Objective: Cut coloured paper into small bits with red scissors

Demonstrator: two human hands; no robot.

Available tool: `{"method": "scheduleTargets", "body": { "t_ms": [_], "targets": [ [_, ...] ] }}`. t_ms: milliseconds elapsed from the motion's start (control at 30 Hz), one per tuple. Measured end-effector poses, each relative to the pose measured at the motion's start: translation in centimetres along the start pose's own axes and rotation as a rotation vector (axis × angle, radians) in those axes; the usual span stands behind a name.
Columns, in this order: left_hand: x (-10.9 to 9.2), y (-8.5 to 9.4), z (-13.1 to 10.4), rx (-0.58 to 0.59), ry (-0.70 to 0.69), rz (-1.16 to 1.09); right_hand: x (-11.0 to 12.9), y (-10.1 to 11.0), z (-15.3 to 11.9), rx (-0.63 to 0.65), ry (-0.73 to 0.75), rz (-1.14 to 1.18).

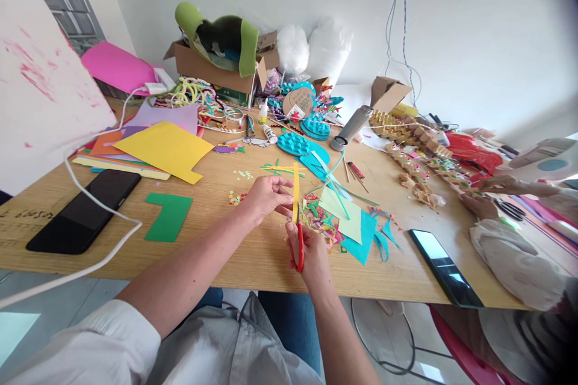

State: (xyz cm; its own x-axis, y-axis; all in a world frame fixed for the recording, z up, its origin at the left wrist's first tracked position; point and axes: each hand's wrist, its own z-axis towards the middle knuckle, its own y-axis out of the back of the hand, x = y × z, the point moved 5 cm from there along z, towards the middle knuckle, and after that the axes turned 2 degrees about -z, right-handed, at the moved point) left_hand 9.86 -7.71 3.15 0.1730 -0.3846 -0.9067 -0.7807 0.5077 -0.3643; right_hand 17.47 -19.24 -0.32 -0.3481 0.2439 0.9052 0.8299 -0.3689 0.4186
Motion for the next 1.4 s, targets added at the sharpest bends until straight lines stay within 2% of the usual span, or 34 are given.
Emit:
{"method": "scheduleTargets", "body": {
  "t_ms": [167, 333, 1100, 1400],
  "targets": [
    [0.1, -0.1, -0.1, 0.008, 0.007, 0.004, 0.0, -0.2, -0.4, 0.023, -0.038, 0.074],
    [0.0, -0.1, -0.1, 0.019, 0.003, 0.009, 0.6, 0.0, -0.4, 0.052, -0.039, 0.028],
    [0.4, 0.2, 0.3, 0.026, -0.002, 0.007, -0.5, -0.2, -0.4, 0.03, -0.05, 0.056],
    [0.4, -0.2, 0.0, 0.044, 0.011, 0.018, 0.2, -0.2, -0.3, 0.053, -0.034, 0.046]
  ]
}}
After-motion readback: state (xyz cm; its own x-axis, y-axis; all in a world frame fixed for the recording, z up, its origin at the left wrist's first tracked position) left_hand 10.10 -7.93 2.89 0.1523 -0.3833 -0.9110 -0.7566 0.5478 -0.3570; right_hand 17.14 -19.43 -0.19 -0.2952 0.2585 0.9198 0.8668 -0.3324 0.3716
